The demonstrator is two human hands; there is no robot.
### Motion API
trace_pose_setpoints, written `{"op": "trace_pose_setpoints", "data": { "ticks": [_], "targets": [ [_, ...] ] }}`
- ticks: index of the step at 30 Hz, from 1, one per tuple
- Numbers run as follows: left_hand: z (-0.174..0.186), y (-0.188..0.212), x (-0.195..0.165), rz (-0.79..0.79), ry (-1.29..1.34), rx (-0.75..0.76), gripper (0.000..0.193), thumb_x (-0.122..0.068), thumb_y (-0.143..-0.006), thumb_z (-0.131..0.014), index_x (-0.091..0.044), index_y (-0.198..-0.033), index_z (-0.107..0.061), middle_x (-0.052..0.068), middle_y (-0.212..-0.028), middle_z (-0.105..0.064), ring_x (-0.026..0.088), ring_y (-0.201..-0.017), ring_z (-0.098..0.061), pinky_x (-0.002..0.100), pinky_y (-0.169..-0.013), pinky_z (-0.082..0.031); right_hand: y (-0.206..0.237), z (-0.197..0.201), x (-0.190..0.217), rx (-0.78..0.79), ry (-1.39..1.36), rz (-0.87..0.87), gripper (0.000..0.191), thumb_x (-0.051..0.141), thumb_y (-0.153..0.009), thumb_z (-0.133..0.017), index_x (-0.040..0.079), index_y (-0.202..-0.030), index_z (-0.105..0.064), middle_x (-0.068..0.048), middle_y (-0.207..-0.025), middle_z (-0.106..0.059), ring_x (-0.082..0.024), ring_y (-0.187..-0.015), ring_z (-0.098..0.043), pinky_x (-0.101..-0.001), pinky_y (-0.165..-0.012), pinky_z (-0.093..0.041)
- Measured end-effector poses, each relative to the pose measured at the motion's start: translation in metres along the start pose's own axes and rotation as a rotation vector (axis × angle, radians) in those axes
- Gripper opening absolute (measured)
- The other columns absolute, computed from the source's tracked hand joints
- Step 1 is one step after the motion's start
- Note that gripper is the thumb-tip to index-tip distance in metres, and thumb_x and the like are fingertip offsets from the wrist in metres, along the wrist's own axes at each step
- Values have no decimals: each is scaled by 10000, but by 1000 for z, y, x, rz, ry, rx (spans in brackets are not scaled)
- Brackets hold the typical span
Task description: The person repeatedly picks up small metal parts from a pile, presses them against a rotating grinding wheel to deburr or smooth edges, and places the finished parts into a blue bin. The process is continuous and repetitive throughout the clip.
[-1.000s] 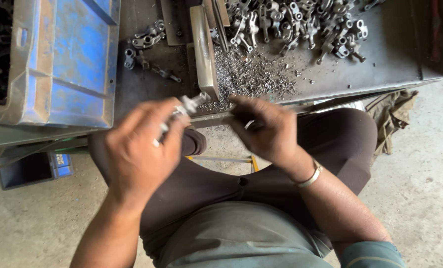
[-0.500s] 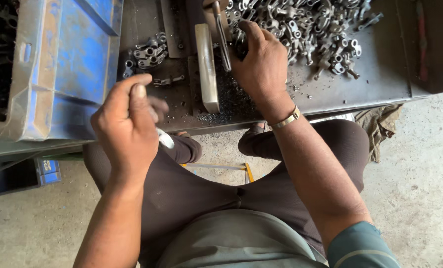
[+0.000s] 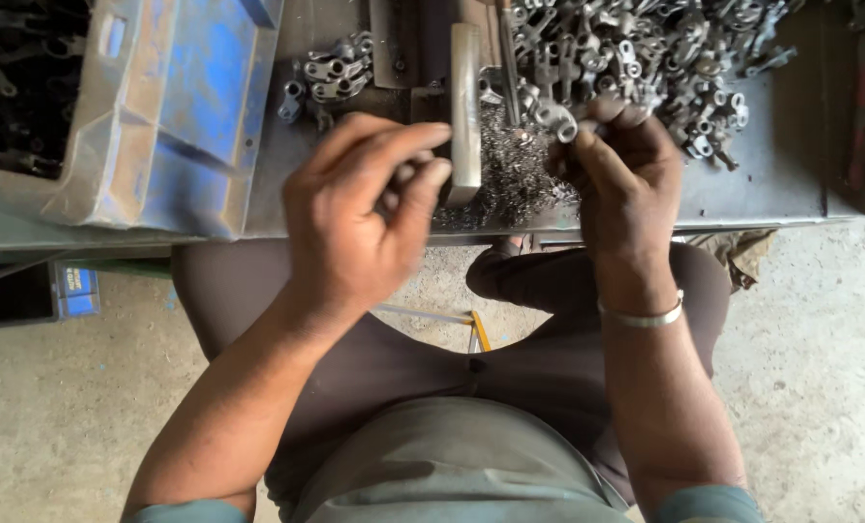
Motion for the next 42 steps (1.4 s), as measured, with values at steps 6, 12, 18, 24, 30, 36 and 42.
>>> {"op": "trace_pose_setpoints", "data": {
  "ticks": [6, 12, 18, 24, 30, 36, 42],
  "targets": [
    [-31, -28, -53, -321, -110, 98, 388, -109, -805, -836, 4, -1147, -693, 153, -1012, -682, 309, -928, -693, 399, -813, -586, 30, -7, -10, 48, -496, -319, 206, -12, -1055, -598, -38, -1253, -648, -123, -1037, -710, -194, -831, -704, -288, -740, -579],
    [-38, -23, -45, -358, -104, 267, 306, -107, -931, -863, -19, -1179, -707, 109, -1073, -711, 275, -981, -716, 379, -887, -599, 41, -20, -1, 172, -490, -368, 171, -32, -1029, -634, -6, -1198, -637, -96, -981, -700, -189, -794, -703, -310, -676, -587],
    [-27, -23, -42, -276, -161, 111, 298, 30, -893, -716, 21, -1189, -680, 156, -1149, -684, 308, -1043, -712, 386, -931, -601, 14, -33, 16, 236, -244, -59, 191, -69, -997, -689, 20, -1152, -622, -82, -1081, -699, -172, -981, -715, -322, -885, -633],
    [-26, -33, -30, -127, -119, 191, 377, -35, -842, -784, 5, -1207, -695, 167, -1101, -652, 292, -969, -702, 374, -843, -581, -3, -45, 32, 314, 131, 252, 225, -69, -1036, -719, 15, -1201, -590, -88, -1132, -701, -139, -1059, -709, -279, -972, -619],
    [-30, -34, -13, -70, -136, 86, 234, -108, -893, -886, -48, -1081, -760, 90, -983, -699, 220, -842, -731, 324, -728, -582, 0, -48, 24, 240, 175, 356, 259, -83, -1048, -728, 18, -1218, -561, -101, -1167, -699, -142, -1113, -708, -286, -997, -619],
    [-29, -36, -4, -95, -208, 45, 204, -86, -954, -881, -37, -1112, -762, 91, -992, -700, 205, -852, -732, 307, -731, -577, -1, -44, 14, 225, 176, 338, 256, -67, -1036, -719, 6, -1227, -564, -114, -1190, -702, -147, -1061, -729, -277, -937, -642],
    [-29, -47, 5, -105, -169, 116, 259, -119, -925, -895, -22, -1120, -755, 99, -976, -700, 204, -841, -725, 307, -719, -571, -11, -50, 17, 230, 285, 492, 243, -57, -1059, -723, -1, -1235, -565, -130, -1116, -710, -150, -1027, -734, -264, -906, -644]
  ]
}}
Point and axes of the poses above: each hand's wrist, its own y-axis away from the middle knuckle, its own z-axis out of the back of the hand, x = y × z, the point moved 6 cm from there along -y, towards the middle knuckle
